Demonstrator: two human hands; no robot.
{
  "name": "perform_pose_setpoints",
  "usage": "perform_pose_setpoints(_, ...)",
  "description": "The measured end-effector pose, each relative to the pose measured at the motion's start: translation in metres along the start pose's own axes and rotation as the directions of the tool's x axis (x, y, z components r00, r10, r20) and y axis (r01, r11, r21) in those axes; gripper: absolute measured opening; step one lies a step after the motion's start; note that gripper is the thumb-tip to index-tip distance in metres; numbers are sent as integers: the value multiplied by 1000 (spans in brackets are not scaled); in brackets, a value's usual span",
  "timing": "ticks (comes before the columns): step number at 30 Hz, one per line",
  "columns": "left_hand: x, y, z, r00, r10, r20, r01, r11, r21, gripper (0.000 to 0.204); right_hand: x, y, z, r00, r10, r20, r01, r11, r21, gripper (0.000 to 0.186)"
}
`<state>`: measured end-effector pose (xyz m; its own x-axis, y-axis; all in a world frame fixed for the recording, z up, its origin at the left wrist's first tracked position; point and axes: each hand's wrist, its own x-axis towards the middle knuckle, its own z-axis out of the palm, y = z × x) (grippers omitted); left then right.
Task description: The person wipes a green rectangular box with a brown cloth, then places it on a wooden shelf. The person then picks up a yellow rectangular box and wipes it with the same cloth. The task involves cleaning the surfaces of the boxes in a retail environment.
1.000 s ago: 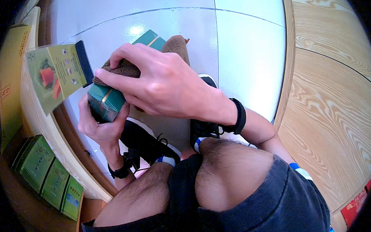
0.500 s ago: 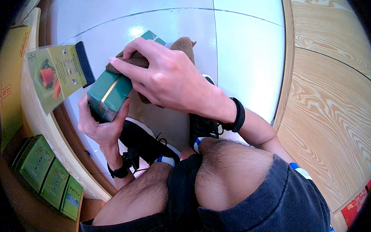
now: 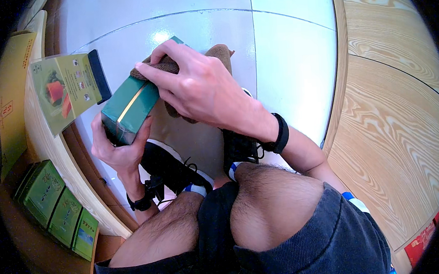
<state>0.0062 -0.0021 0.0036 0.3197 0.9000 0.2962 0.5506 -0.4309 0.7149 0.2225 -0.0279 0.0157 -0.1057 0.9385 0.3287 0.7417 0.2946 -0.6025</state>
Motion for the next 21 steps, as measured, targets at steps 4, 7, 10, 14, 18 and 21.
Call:
perform_pose_setpoints(4, 0, 0, 0, 1000, -1, -2, 1, 1000, 2, 66, 0, 1, 0, 1000, 12, -3, -12, 1000, -6, 42)
perform_pose_setpoints(7, 1, 0, 0, 1000, 10, -4, -10, 1000, 9, 66, -1, 4, 1, 1000, 16, -2, -16, 1000, -1, 41)
perform_pose_setpoints(10, 0, 0, 0, 1000, 9, -6, -9, 1000, 21, 66, -2, 6, 1, 1000, 26, 1, -26, 1000, -2, 41)
perform_pose_setpoints(14, 0, 0, 2, 1000, 17, -12, -16, 999, 30, 66, -3, 9, 1, 999, 41, 10, -41, 999, -19, 41)
perform_pose_setpoints(18, 0, 0, -1, 1000, 9, -1, -9, 1000, 12, 67, -4, 11, 3, 999, 44, 12, -44, 999, -30, 41)
perform_pose_setpoints(21, 0, 0, -1, 1000, 5, 2, -5, 1000, -9, 68, -4, 12, 2, 999, 52, 13, -51, 998, -35, 40)
